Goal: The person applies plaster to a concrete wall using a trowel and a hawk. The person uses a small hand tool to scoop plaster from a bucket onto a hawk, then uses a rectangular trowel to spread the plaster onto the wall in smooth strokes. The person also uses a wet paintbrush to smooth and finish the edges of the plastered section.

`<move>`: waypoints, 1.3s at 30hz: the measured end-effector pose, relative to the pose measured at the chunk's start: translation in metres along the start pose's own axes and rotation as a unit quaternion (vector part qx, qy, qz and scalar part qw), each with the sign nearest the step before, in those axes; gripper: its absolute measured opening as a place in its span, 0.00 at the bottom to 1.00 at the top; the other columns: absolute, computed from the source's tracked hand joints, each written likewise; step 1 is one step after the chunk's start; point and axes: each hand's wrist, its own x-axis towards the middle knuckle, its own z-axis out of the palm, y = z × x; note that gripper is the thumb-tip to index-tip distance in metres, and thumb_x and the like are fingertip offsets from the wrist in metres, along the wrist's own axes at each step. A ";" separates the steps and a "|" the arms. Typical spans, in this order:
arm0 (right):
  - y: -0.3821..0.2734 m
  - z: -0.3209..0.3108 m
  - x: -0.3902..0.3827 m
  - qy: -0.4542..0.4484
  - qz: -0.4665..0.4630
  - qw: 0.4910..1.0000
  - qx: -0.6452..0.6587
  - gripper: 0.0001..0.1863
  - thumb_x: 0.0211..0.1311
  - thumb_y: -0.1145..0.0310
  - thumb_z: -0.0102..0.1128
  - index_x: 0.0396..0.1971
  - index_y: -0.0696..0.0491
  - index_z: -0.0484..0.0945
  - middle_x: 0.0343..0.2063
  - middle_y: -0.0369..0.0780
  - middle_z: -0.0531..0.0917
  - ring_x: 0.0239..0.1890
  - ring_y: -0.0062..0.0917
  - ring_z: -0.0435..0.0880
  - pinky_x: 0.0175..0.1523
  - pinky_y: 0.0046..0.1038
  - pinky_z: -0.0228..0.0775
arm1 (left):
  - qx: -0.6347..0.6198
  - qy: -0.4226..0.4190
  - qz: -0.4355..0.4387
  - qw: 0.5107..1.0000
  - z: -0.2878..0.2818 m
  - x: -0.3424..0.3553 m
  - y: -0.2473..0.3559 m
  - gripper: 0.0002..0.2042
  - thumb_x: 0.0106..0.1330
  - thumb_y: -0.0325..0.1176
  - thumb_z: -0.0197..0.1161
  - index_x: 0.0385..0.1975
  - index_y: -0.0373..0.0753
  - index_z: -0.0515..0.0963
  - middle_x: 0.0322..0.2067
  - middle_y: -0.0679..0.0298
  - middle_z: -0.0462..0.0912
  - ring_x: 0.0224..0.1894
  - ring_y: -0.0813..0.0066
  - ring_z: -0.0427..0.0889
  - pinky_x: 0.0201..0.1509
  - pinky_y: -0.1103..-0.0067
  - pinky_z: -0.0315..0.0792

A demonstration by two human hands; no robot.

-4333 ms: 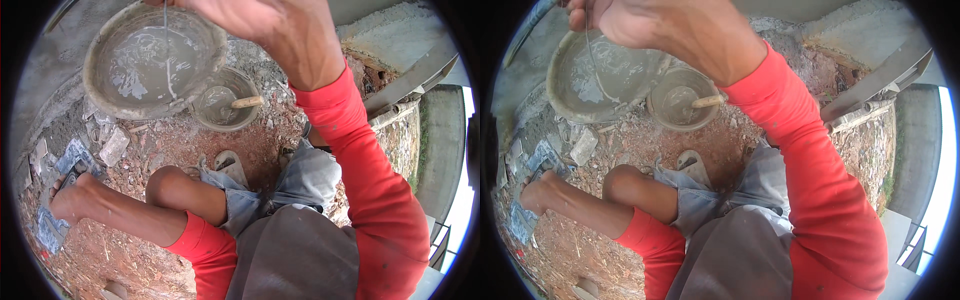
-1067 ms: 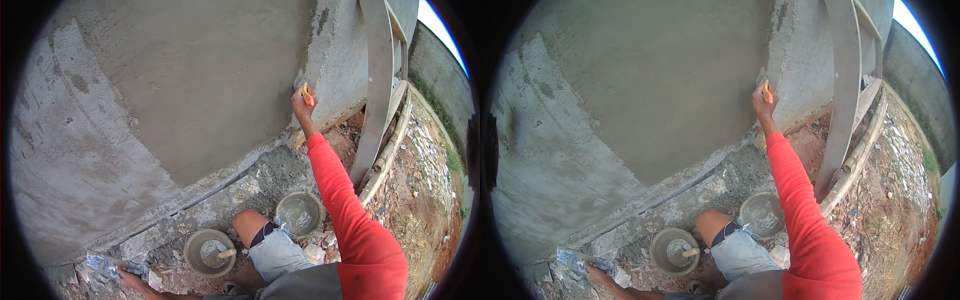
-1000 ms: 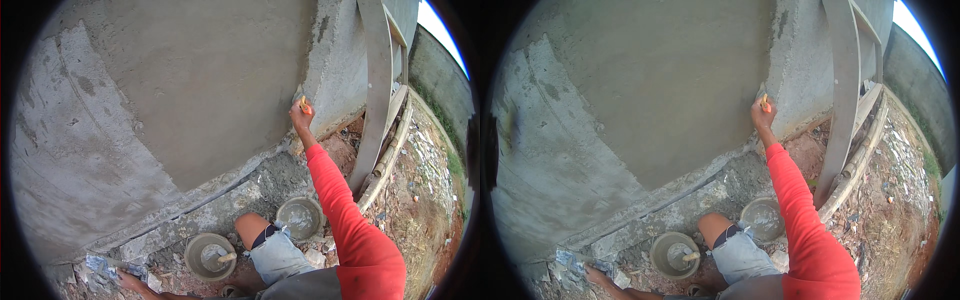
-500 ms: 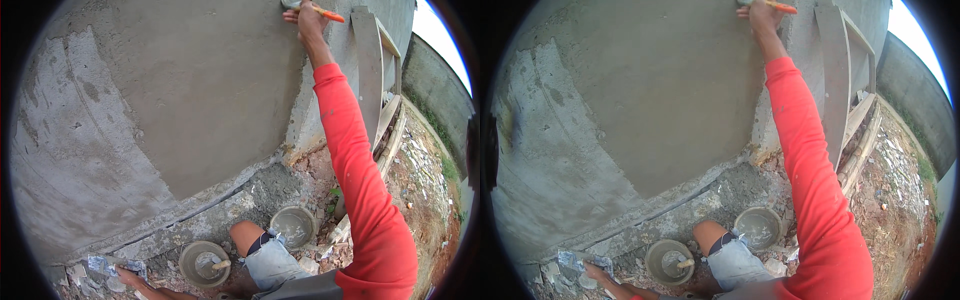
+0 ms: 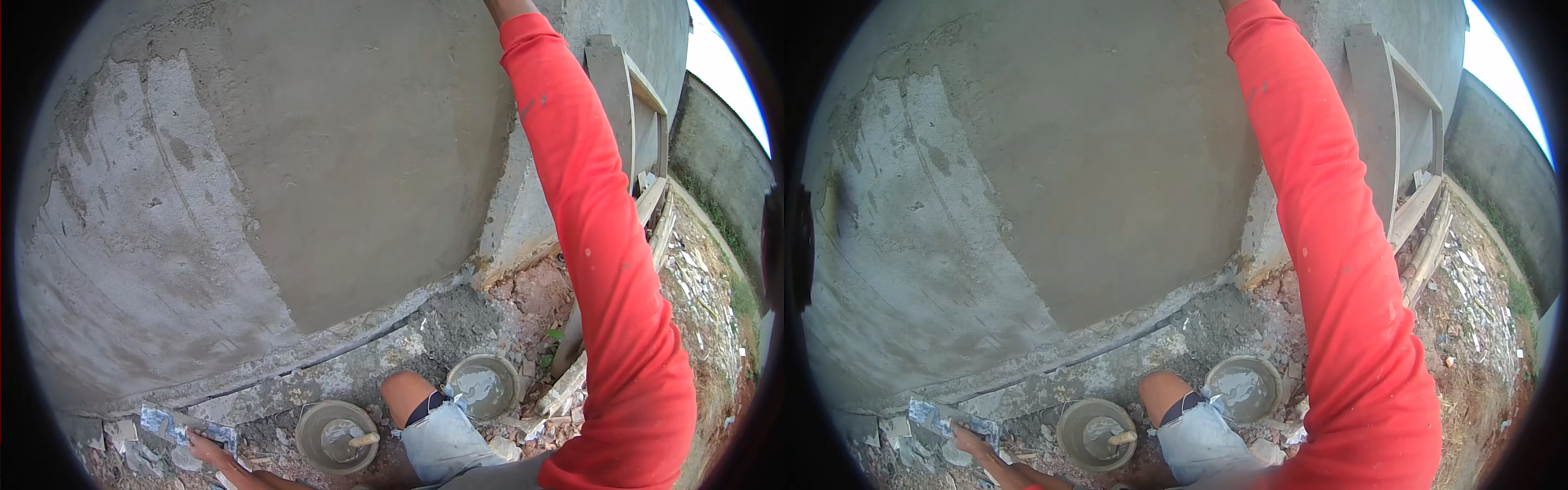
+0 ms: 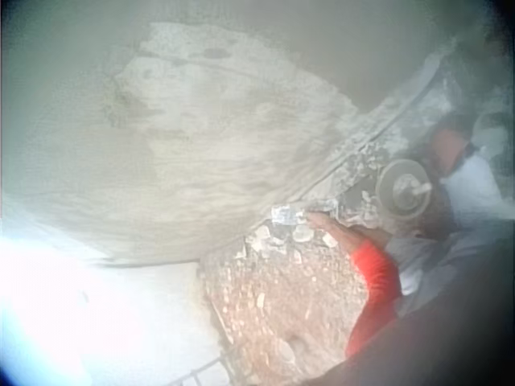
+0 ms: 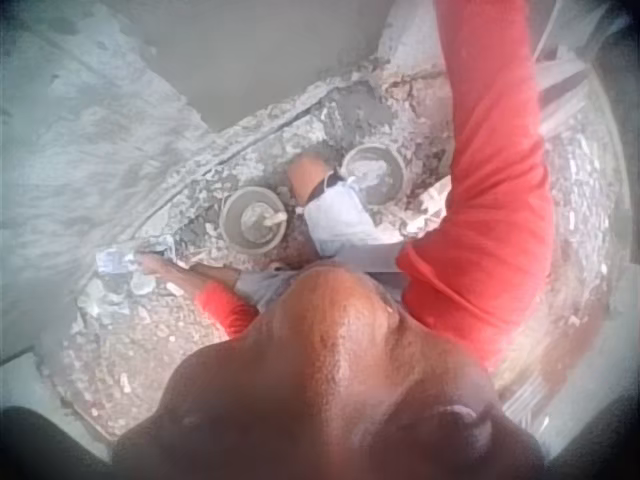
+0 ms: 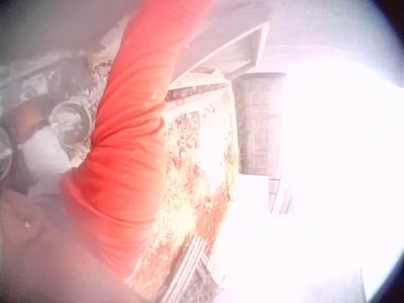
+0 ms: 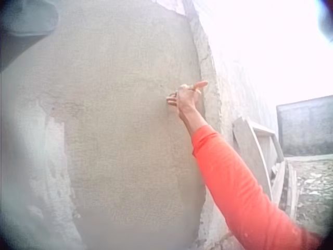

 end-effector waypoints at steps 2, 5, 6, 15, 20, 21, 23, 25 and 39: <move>0.014 -0.011 -0.001 -0.013 0.002 1.000 0.005 0.17 0.73 0.67 0.45 0.42 0.69 0.71 0.26 0.50 0.84 0.27 0.35 0.88 0.29 0.32 0.86 | 0.023 0.000 -0.008 1.000 0.003 -0.002 -0.003 0.15 0.73 0.43 0.62 0.30 0.37 0.76 0.24 0.71 0.72 0.23 0.83 0.68 0.23 0.81 0.63; 0.077 -0.049 -0.084 -0.020 0.064 0.998 0.021 0.14 0.74 0.68 0.46 0.43 0.65 0.73 0.29 0.50 0.84 0.25 0.33 0.88 0.29 0.31 0.85 | -0.043 0.034 -0.031 0.998 0.005 -0.001 -0.005 0.15 0.73 0.42 0.62 0.29 0.39 0.76 0.23 0.71 0.72 0.22 0.83 0.67 0.23 0.80 0.63; 0.101 -0.077 -0.135 -0.013 0.109 0.994 0.028 0.13 0.75 0.69 0.47 0.46 0.63 0.75 0.30 0.50 0.85 0.24 0.32 0.88 0.29 0.30 0.84 | -0.049 0.027 -0.038 0.998 0.007 0.003 -0.009 0.14 0.73 0.42 0.63 0.29 0.39 0.76 0.23 0.72 0.72 0.22 0.83 0.67 0.23 0.80 0.63; 0.113 -0.153 -0.211 0.043 0.288 0.945 -0.150 0.11 0.69 0.71 0.50 0.42 0.64 0.75 0.22 0.46 0.82 0.15 0.32 0.84 0.18 0.29 0.79 | -0.043 -0.028 -0.060 0.997 0.016 -0.004 -0.008 0.13 0.72 0.41 0.63 0.26 0.43 0.74 0.22 0.75 0.69 0.23 0.85 0.66 0.25 0.81 0.62; 0.034 -0.055 0.021 -0.016 0.088 0.991 -0.097 0.14 0.72 0.68 0.43 0.40 0.65 0.72 0.30 0.51 0.84 0.26 0.36 0.88 0.29 0.33 0.85 | -0.057 0.018 -0.014 0.998 0.005 0.006 -0.001 0.14 0.71 0.42 0.64 0.26 0.43 0.74 0.21 0.75 0.69 0.21 0.84 0.65 0.23 0.82 0.61; 0.024 -0.046 0.049 -0.018 0.083 0.991 -0.099 0.14 0.72 0.68 0.43 0.40 0.65 0.72 0.30 0.51 0.84 0.26 0.36 0.88 0.29 0.33 0.85 | -0.057 0.009 -0.017 0.998 0.006 0.006 -0.004 0.14 0.71 0.42 0.64 0.25 0.43 0.74 0.21 0.74 0.69 0.20 0.84 0.65 0.23 0.82 0.61; 0.018 -0.041 0.080 0.054 -0.014 0.998 0.014 0.13 0.71 0.68 0.41 0.38 0.63 0.73 0.26 0.48 0.83 0.24 0.36 0.88 0.29 0.37 0.85 | -0.056 0.002 -0.032 0.998 0.013 -0.004 0.001 0.14 0.71 0.42 0.64 0.25 0.43 0.74 0.21 0.74 0.69 0.20 0.84 0.65 0.22 0.82 0.60; 0.047 -0.054 0.047 0.018 0.031 0.999 -0.023 0.13 0.72 0.67 0.42 0.38 0.62 0.73 0.25 0.48 0.83 0.24 0.37 0.88 0.29 0.38 0.85 | -0.054 0.010 -0.034 0.998 0.008 0.000 0.005 0.14 0.70 0.42 0.64 0.25 0.42 0.74 0.20 0.73 0.69 0.19 0.83 0.65 0.21 0.81 0.60; 0.077 -0.085 0.107 -0.144 0.026 0.989 0.019 0.14 0.71 0.67 0.49 0.40 0.65 0.75 0.26 0.50 0.85 0.24 0.37 0.89 0.28 0.34 0.85 | -0.085 -0.024 -0.013 0.996 0.019 -0.014 0.029 0.11 0.72 0.40 0.62 0.28 0.42 0.77 0.23 0.75 0.70 0.23 0.85 0.66 0.25 0.82 0.62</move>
